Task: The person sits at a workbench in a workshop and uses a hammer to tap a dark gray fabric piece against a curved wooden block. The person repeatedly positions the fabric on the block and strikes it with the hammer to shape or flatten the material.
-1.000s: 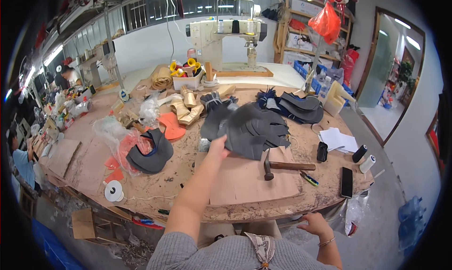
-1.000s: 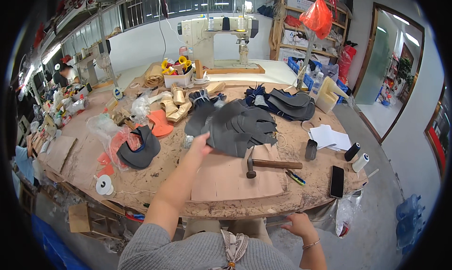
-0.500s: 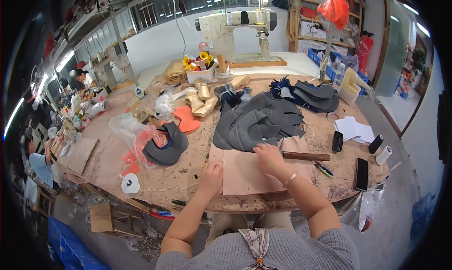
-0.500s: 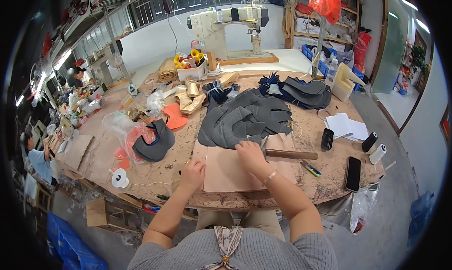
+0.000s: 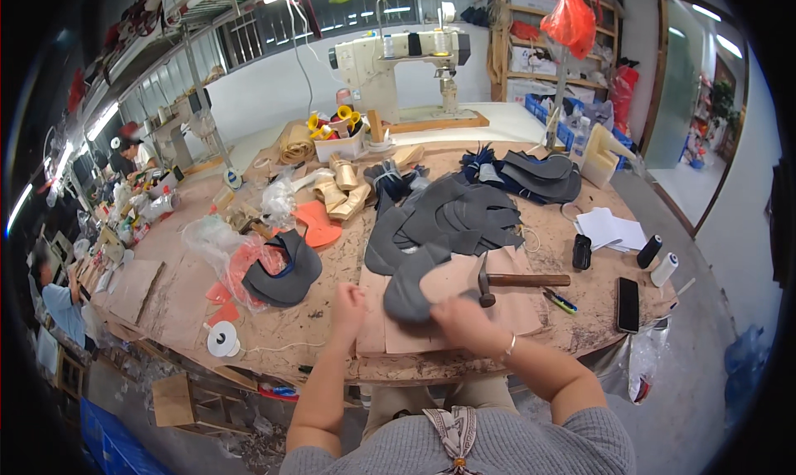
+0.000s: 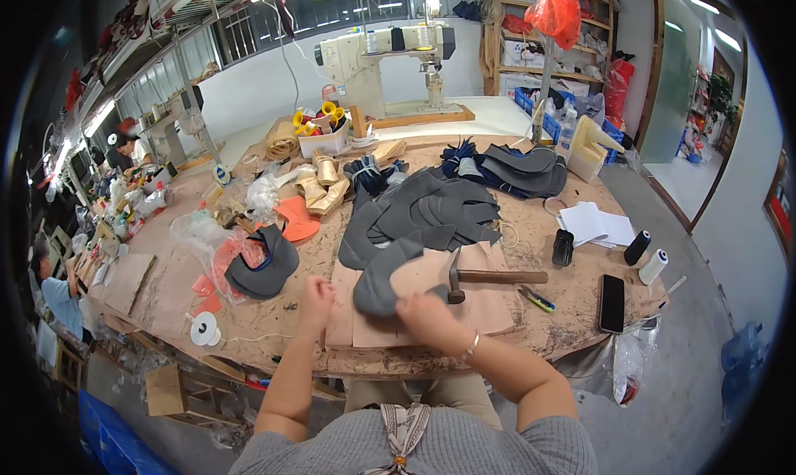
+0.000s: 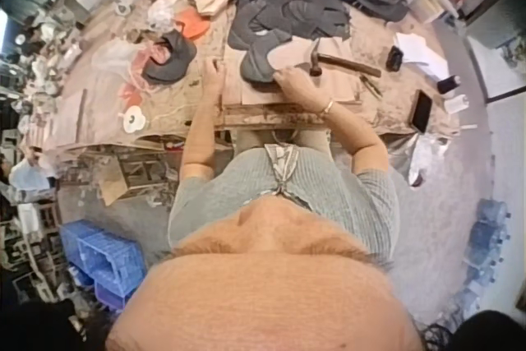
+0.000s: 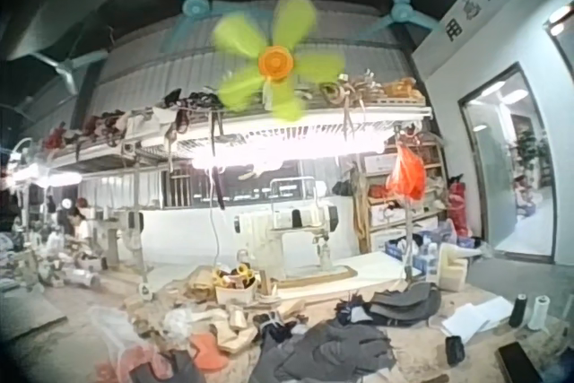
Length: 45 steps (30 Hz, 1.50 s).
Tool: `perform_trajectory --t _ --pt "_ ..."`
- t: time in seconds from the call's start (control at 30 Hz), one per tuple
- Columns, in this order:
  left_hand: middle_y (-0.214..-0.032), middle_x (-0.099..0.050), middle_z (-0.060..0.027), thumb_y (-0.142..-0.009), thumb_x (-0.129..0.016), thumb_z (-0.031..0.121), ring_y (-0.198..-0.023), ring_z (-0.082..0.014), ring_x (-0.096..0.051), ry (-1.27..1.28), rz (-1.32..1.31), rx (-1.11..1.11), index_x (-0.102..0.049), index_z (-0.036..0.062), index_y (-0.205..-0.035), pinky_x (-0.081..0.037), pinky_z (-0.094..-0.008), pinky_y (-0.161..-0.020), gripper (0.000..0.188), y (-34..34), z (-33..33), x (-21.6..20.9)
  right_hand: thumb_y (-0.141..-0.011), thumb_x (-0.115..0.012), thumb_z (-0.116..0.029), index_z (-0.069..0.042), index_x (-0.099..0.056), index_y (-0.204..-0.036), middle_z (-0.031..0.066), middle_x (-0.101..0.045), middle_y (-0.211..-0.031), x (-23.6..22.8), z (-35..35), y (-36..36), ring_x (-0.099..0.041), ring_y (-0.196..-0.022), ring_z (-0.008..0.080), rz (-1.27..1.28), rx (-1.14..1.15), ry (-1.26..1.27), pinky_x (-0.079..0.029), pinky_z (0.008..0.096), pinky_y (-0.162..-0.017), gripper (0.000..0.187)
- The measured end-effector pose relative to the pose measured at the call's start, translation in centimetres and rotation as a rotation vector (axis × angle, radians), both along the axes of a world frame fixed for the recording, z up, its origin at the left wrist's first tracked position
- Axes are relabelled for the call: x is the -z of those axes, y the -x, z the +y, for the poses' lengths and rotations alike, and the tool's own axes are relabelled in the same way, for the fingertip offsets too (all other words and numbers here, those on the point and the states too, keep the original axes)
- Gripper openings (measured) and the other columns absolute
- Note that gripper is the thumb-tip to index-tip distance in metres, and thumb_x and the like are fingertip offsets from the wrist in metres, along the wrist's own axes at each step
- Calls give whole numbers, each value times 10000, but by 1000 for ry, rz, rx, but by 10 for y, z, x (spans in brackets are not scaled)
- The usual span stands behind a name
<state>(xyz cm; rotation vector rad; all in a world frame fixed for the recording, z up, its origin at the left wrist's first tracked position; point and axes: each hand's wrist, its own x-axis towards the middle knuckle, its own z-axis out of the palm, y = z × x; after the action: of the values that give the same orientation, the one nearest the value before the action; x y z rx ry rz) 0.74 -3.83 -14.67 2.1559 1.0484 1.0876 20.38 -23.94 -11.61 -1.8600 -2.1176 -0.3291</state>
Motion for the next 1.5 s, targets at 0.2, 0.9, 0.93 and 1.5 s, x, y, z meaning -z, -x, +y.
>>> perform_trajectory --t 0.2,0.9,0.93,1.5 --pt "-824 -675 -166 -910 -620 53 -751 -295 -682 40 -200 227 -630 19 -1015 -528 -363 -678 111 -29 -61 -51 -729 -682 -3 -57 -653 -867 112 -654 -835 -14 -33 -33 -638 -821 305 450 11 -385 -505 423 -728 151" --pt "-936 -680 -78 -858 -669 122 -819 -310 -678 -151 207 645 -721 82 -903 -555 -398 -728 80 -92 -117 -15 -764 -830 -302 -26 -593 -1025 56 -630 -781 -5 -62 -45 -604 -824 270 729 477 -552 -424 394 -847 447" --pt "-929 -681 -81 -855 -669 122 -812 -313 -678 -156 243 620 -716 80 -891 -555 -401 -721 72 -93 -119 -18 -784 -813 -292 -24 -601 -1007 65 -643 -785 -9 -61 -46 -615 -814 275 693 440 -507 -429 397 -849 408" --pt "-762 -711 -103 -843 -717 249 -689 -291 -699 -132 302 394 -739 139 -879 -545 -396 -615 117 -95 -133 -21 -868 -706 -212 -80 -619 -941 21 -568 -535 -17 -46 -52 -568 -530 253 520 338 -532 -410 368 -764 175"
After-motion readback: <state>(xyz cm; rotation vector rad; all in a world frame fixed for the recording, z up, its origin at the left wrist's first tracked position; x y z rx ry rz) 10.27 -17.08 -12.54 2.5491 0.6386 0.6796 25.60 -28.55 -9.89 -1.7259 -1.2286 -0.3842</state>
